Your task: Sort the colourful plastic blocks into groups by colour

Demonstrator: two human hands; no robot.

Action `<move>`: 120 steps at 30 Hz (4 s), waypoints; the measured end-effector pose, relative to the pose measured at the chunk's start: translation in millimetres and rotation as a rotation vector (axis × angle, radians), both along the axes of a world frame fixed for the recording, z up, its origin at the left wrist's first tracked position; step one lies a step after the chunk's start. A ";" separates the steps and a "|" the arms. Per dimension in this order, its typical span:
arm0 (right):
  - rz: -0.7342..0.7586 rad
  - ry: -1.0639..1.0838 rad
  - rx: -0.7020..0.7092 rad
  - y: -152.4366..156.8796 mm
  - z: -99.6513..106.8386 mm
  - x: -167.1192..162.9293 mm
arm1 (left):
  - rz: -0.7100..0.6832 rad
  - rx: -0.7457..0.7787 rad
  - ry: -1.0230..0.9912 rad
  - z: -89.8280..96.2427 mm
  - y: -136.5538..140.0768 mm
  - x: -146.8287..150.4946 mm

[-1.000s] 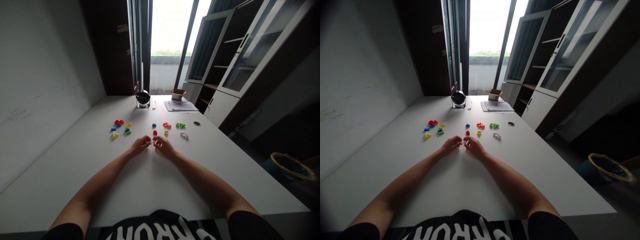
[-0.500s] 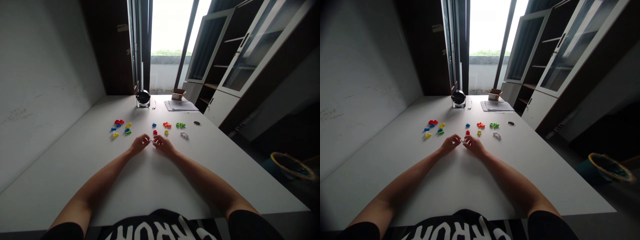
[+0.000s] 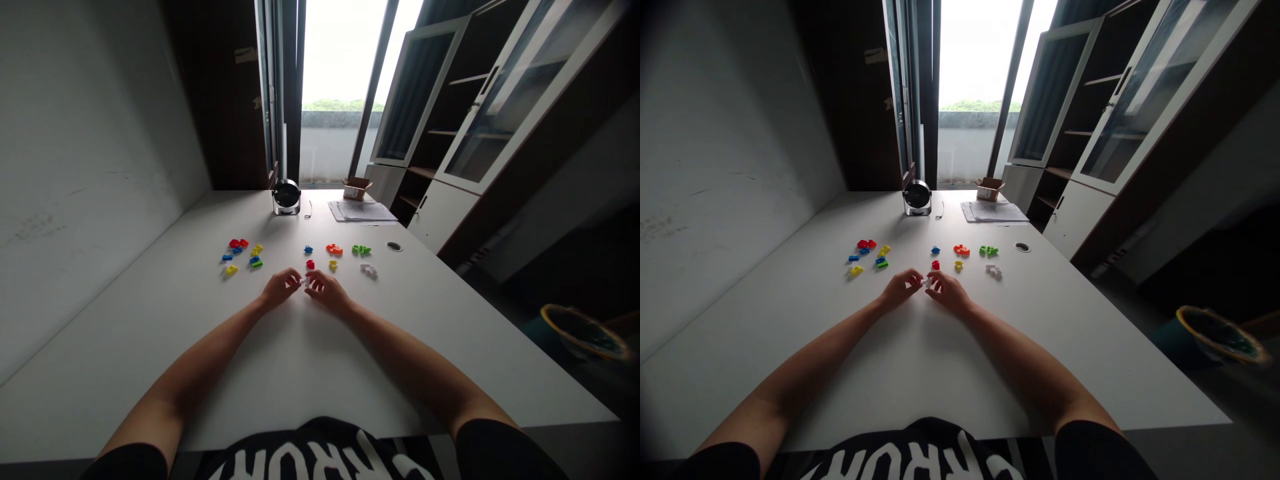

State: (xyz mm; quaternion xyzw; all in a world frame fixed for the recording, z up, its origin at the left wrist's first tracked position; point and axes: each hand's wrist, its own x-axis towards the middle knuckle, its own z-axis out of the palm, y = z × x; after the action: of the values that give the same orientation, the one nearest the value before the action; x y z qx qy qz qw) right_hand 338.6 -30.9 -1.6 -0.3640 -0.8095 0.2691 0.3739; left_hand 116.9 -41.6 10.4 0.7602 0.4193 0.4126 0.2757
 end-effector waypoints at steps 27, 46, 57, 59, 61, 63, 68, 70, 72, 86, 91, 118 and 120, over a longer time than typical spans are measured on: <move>0.044 -0.200 0.379 -0.6 2.4 5.2 | -0.053 -0.136 -0.035 -4.9 3.4 -1.8; -0.178 -0.605 0.431 33.6 44.1 78.2 | 0.035 -0.064 0.091 -9.1 9.8 -9.0; -0.272 -0.746 0.317 62.5 24.0 166.9 | 0.029 -0.083 0.152 -2.8 6.3 -8.5; -0.283 -0.710 0.299 66.1 17.2 173.2 | 0.026 -0.081 0.156 -2.1 6.1 -8.7; -0.292 -0.662 0.285 69.2 11.7 177.5 | 0.024 -0.083 0.161 -1.3 5.8 -8.7; -0.296 -0.610 0.271 71.3 6.9 180.2 | 0.024 -0.089 0.165 -0.4 5.4 -8.3; -0.326 -0.537 0.267 74.2 -4.5 180.7 | 0.023 -0.093 0.163 0.5 4.4 -7.0; -0.341 -0.527 0.269 74.7 -9.0 178.5 | 0.019 -0.084 0.164 0.1 4.5 -7.0; -0.354 -0.518 0.272 74.7 -13.2 174.8 | 0.014 -0.076 0.164 -0.8 4.9 -7.2; -0.411 -0.417 0.266 75.5 -27.5 163.8 | 0.010 -0.070 0.198 -1.5 6.3 -5.3; -0.398 -0.357 0.257 74.6 -25.7 163.3 | 0.017 -0.068 0.202 -2.8 6.9 -5.2; -0.410 -0.365 0.219 80.9 -32.8 167.1 | 0.004 -0.060 0.203 -0.6 5.8 -6.3; -0.410 -0.372 0.212 81.4 -33.2 167.0 | 0.000 -0.057 0.207 0.4 5.4 -6.4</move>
State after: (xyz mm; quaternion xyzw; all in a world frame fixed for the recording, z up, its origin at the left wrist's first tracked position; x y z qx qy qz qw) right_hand 505.6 50.5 -34.8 -0.5217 -0.7974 0.0305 0.3017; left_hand 110.5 -36.3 10.8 0.7907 0.4571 0.3197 0.2523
